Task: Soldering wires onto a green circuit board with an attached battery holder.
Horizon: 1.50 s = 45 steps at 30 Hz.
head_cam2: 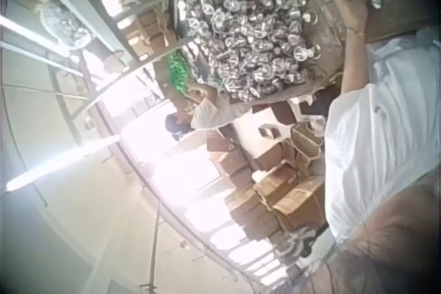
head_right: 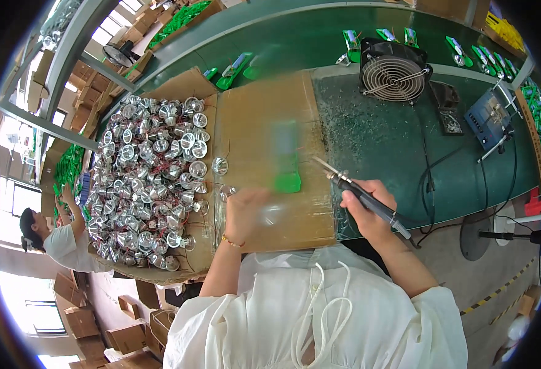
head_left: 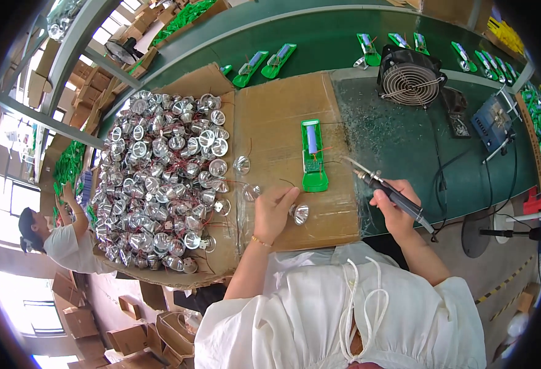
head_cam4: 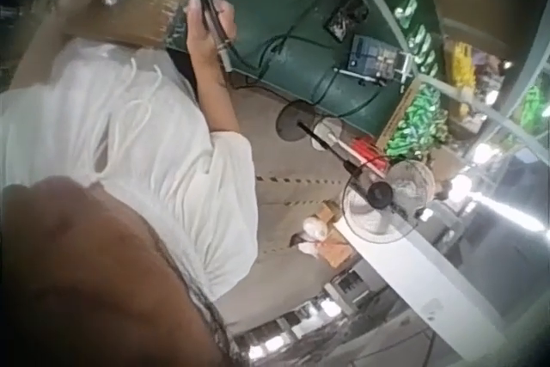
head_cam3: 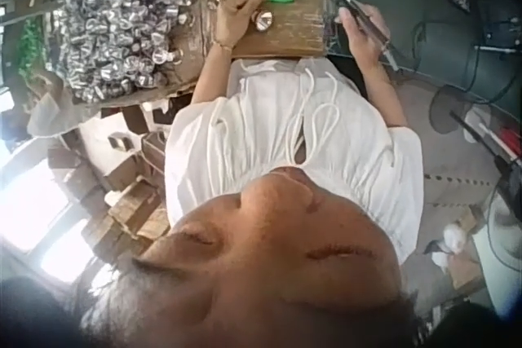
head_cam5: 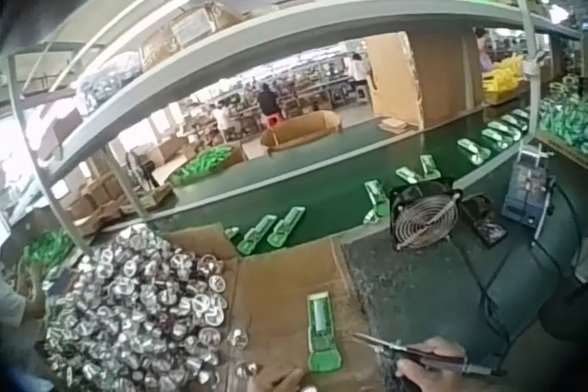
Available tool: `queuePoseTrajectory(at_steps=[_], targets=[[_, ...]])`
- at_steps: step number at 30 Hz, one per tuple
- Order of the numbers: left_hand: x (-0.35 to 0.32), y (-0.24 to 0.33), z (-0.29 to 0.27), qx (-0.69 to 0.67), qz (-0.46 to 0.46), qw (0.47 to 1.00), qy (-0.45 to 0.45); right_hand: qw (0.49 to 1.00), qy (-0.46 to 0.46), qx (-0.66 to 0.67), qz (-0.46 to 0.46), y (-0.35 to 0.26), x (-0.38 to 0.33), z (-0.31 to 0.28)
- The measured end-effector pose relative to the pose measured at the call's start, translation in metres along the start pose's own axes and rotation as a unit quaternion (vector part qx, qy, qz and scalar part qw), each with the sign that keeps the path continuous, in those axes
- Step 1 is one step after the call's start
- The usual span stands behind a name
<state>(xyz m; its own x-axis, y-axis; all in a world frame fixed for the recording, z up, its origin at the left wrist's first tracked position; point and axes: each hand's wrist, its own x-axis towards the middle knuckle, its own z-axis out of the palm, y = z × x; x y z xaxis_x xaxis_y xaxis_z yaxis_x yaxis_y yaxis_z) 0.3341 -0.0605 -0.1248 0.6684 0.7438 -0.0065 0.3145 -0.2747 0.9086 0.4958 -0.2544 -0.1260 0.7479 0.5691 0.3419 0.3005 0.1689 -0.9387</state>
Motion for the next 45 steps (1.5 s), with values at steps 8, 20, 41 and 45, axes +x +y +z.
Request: queuePoseTrajectory(at_steps=[8,20,41,45], targets=[[0.018,-0.006,0.007,0.102,0.09,0.99,-0.038,0.999,0.013,-0.029,-0.022,-0.001,0.006,0.014],[0.021,0.007,0.018,0.105,0.135,0.985,0.002,0.997,-0.006,-0.017,0.075,0.018,0.016,0.028],[0.024,0.004,0.018,0.079,0.129,0.988,-0.013,0.987,0.032,0.052,0.15,0.014,0.02,0.035],[0.025,0.006,0.018,0.08,0.121,0.989,-0.018,0.987,0.058,0.067,0.135,0.014,0.017,0.028]])
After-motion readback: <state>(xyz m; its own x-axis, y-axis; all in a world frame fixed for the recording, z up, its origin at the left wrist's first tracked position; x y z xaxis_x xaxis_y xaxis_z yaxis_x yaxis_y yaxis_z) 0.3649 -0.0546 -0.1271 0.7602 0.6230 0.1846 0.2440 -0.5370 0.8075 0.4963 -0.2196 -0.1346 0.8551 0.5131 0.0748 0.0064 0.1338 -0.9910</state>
